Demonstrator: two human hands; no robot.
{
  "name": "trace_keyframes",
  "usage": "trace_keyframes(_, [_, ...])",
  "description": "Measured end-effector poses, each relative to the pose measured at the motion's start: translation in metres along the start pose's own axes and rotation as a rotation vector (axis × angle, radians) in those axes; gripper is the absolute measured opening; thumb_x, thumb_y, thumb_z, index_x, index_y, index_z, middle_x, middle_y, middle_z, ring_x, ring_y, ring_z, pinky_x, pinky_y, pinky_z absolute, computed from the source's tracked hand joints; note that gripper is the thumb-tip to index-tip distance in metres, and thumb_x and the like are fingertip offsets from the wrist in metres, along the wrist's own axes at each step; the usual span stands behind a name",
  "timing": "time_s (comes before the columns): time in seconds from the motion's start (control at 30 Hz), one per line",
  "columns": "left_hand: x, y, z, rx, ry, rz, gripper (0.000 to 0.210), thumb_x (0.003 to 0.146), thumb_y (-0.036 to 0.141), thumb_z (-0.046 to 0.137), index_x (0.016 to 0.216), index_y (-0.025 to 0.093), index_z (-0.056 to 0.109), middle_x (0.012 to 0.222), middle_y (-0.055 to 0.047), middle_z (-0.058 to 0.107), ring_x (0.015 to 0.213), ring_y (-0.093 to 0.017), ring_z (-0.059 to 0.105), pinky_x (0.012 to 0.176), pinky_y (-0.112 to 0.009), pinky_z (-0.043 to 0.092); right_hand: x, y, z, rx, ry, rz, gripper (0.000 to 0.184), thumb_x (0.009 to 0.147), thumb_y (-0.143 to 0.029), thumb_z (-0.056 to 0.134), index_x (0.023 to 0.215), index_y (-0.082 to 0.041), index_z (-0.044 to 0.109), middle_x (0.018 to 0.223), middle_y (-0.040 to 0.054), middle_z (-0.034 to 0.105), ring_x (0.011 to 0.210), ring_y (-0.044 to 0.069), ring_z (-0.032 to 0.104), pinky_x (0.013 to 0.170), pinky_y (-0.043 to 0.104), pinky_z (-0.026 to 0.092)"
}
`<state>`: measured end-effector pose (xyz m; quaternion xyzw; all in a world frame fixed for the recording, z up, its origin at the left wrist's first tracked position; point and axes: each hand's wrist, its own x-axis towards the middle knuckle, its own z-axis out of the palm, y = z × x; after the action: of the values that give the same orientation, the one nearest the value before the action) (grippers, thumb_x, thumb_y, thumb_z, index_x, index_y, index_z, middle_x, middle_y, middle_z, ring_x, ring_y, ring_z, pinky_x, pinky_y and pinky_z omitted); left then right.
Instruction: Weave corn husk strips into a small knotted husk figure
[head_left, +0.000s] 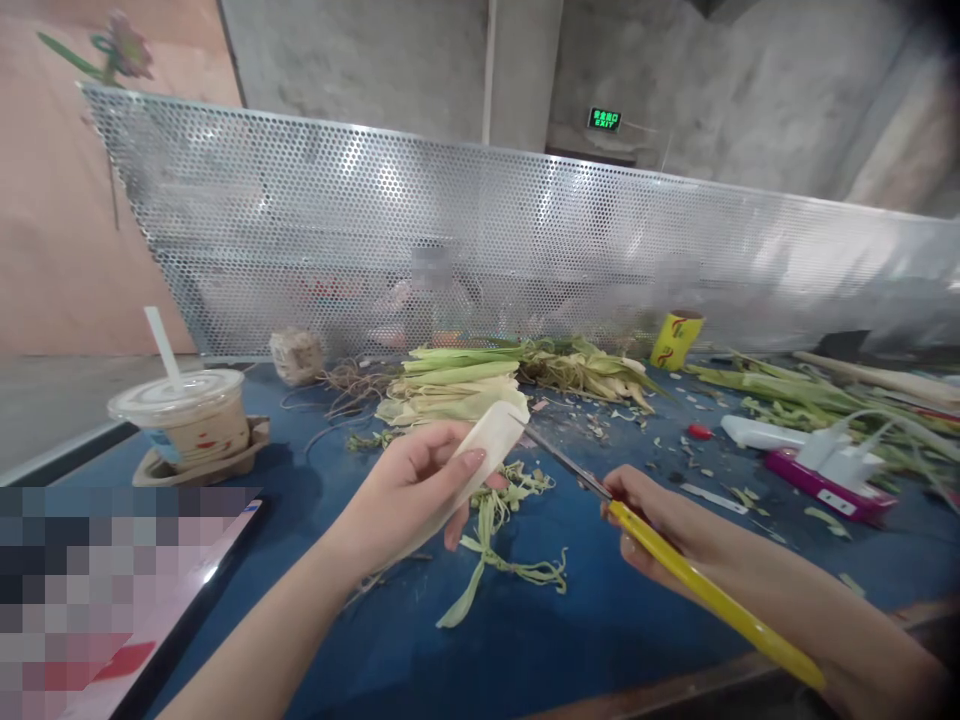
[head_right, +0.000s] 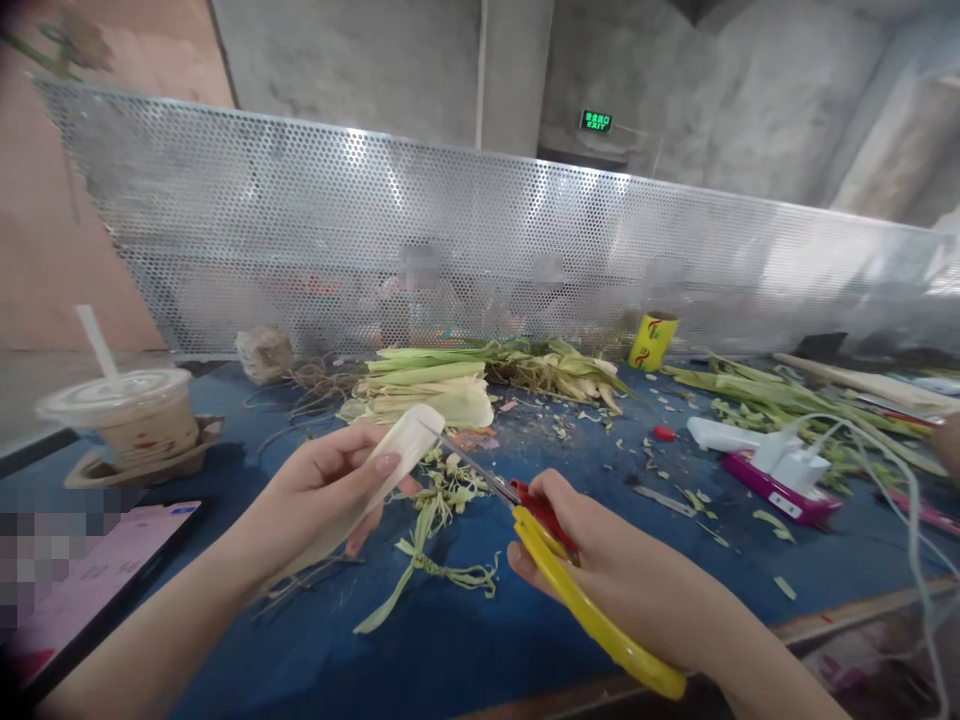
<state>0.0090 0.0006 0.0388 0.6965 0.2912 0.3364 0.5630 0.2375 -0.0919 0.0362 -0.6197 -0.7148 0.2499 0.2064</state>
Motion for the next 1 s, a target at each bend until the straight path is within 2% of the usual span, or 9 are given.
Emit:
trace_keyframes(0.2, [-0.003,0.001,0.001,0.006,-0.099,-0.088,0.018,0.085,0.034,0.046,0.097,0.024,0.037,0.085,-0.002,0.069,0.028,-0.002,0.047,0.028,-0.011,0.034,0.005,0.002,-0.001,-0.08,-0.069,0.032,0.026,0.082,-0.045,0.045,0.092,-0.021,0.042,0.078,-0.0004,0.054,0.065,0.013,0.048,0.063,0.023,0.038])
trace_keyframes(0.3, [-0.005,0.001,0.002,-0.002,-0.121,-0.11,0.018,0.085,0.034,0.046,0.096,0.025,0.035,0.086,-0.001,0.068,0.026,-0.002,0.045,0.028,-0.011,0.034,0.007,0.007,0.001,-0.076,-0.099,0.018,0.027,0.081,-0.047,0.046,0.089,-0.021,0.042,0.078,0.0001,0.054,0.065,0.013,0.048,0.061,0.023,0.038])
trace_keyframes(0.63, [-0.006,0.004,0.003,0.035,-0.12,-0.133,0.017,0.084,0.033,0.046,0.095,0.024,0.035,0.086,-0.002,0.068,0.025,-0.001,0.043,0.027,-0.012,0.033,0.001,0.008,0.002,0.007,-0.027,-0.018,0.025,0.079,-0.045,0.05,0.083,-0.02,0.045,0.07,-0.0008,0.056,0.058,0.011,0.046,0.053,0.021,0.036])
trace_keyframes(0.93, [-0.005,0.002,0.003,0.029,-0.133,-0.122,0.017,0.085,0.034,0.045,0.095,0.024,0.035,0.087,-0.002,0.068,0.026,-0.001,0.044,0.029,-0.012,0.036,0.0,0.009,0.007,-0.033,0.011,-0.026,0.025,0.079,-0.045,0.049,0.075,-0.021,0.042,0.063,-0.0039,0.051,0.053,0.009,0.042,0.05,0.019,0.034])
trace_keyframes(1.0, [-0.005,0.002,0.003,0.025,-0.127,-0.131,0.017,0.085,0.034,0.045,0.096,0.024,0.036,0.088,-0.003,0.068,0.026,-0.002,0.044,0.028,-0.012,0.035,0.001,0.011,0.009,-0.062,0.07,-0.013,0.028,0.076,-0.047,0.052,0.072,-0.021,0.042,0.059,-0.0047,0.05,0.051,0.008,0.041,0.048,0.019,0.034])
